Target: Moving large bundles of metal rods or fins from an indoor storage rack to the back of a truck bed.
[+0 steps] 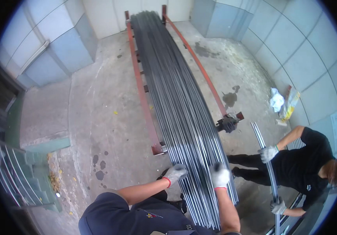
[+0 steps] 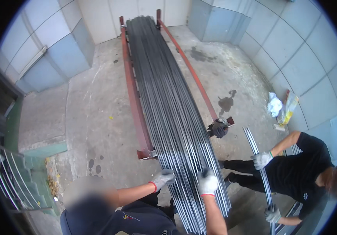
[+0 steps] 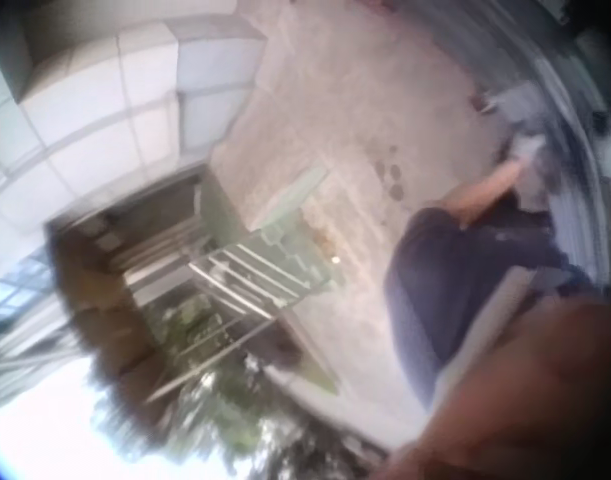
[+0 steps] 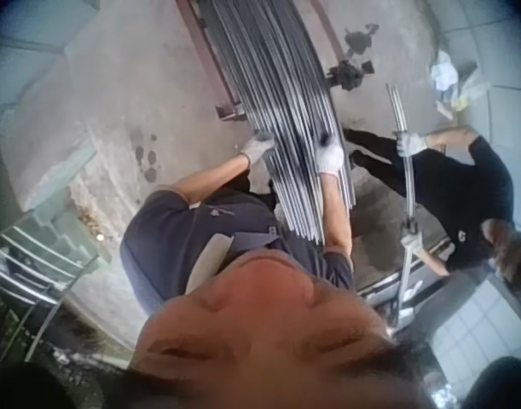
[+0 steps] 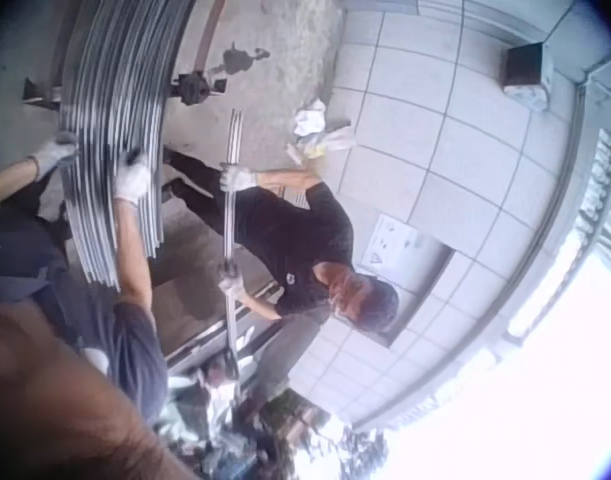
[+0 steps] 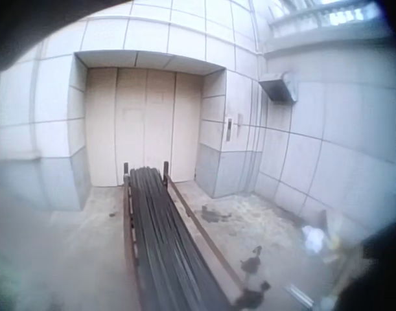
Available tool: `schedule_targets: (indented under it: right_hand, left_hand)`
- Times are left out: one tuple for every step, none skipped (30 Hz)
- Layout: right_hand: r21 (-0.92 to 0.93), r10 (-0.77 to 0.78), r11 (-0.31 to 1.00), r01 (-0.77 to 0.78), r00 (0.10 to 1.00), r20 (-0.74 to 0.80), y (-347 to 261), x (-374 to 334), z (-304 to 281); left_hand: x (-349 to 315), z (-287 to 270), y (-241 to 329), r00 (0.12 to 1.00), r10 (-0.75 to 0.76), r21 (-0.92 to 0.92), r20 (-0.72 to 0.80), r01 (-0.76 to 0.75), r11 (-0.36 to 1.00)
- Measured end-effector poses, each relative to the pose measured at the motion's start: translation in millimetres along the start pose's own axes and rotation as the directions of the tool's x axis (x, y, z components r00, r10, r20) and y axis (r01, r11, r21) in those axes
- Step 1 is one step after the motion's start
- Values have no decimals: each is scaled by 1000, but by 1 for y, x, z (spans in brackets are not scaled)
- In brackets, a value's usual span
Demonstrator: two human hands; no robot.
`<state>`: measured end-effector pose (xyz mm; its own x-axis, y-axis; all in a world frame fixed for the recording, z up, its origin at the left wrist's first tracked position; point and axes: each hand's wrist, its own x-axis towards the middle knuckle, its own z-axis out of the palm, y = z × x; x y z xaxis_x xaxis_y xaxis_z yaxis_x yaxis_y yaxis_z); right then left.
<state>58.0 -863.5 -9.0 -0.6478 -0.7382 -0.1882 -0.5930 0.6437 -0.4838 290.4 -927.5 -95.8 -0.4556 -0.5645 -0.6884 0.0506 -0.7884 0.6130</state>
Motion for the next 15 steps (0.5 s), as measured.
schedule_targets:
  right_hand:
    - [51,-64,996,71,989,-134,-9,3,-25]
    - [83,-107,987,135,953,-283,-12,1,-46]
    - [46,-96,992,117,943,-319,-5,-8,-57]
    - [9,-68,997,77,929,-364,5,-22,-66]
    - [33,-46,997,64,922,-386,18,-44,-66]
    - [50,80,997,-67,937,-339,25,-69,-65]
    - [42,218,976,-216,928,-303,28,-96,-60]
    - [73,279,960,-269,915,-293,46,-123,-41]
    - [64,402,915,-398,888,-222,36,-148,-39]
    - [159,498,866,-475,848,-183,47,-176,-28]
    - [219,504,860,-460,831,-234,57,-205,-19]
    - [303,603,791,-532,762,-237,53,-234,-23]
    - [313,696,714,-627,684,-218,58,-269,-26]
    - [318,769,637,-702,609,-196,71,-303,-27]
    - [372,814,581,-724,534,-231,76,-335,-26]
  left_hand:
    - [-1,3,5,999,3,71,42,-6,997]
    - [3,9,5,996,-17,102,87,8,995]
    - [12,18,-2,990,-31,107,137,16,994]
    - [20,30,-8,978,-57,127,200,32,991]
    - [25,43,-13,967,-85,162,241,46,986]
    - [25,56,-17,927,-161,255,340,74,964]
    - [19,67,-17,927,-158,266,339,66,962]
    - [17,77,-16,925,-154,285,347,53,957]
    - [17,78,-21,912,-172,333,372,42,942]
    - [15,79,-30,895,-193,380,403,28,924]
    - [15,84,-38,867,-246,448,434,29,894]
    - [13,88,-48,848,-281,501,450,20,865]
    - [6,93,-66,807,-312,529,501,-1,849]
    - [-9,110,-84,748,-371,583,550,-26,812]
    - [-26,123,-96,711,-443,649,545,-24,761]
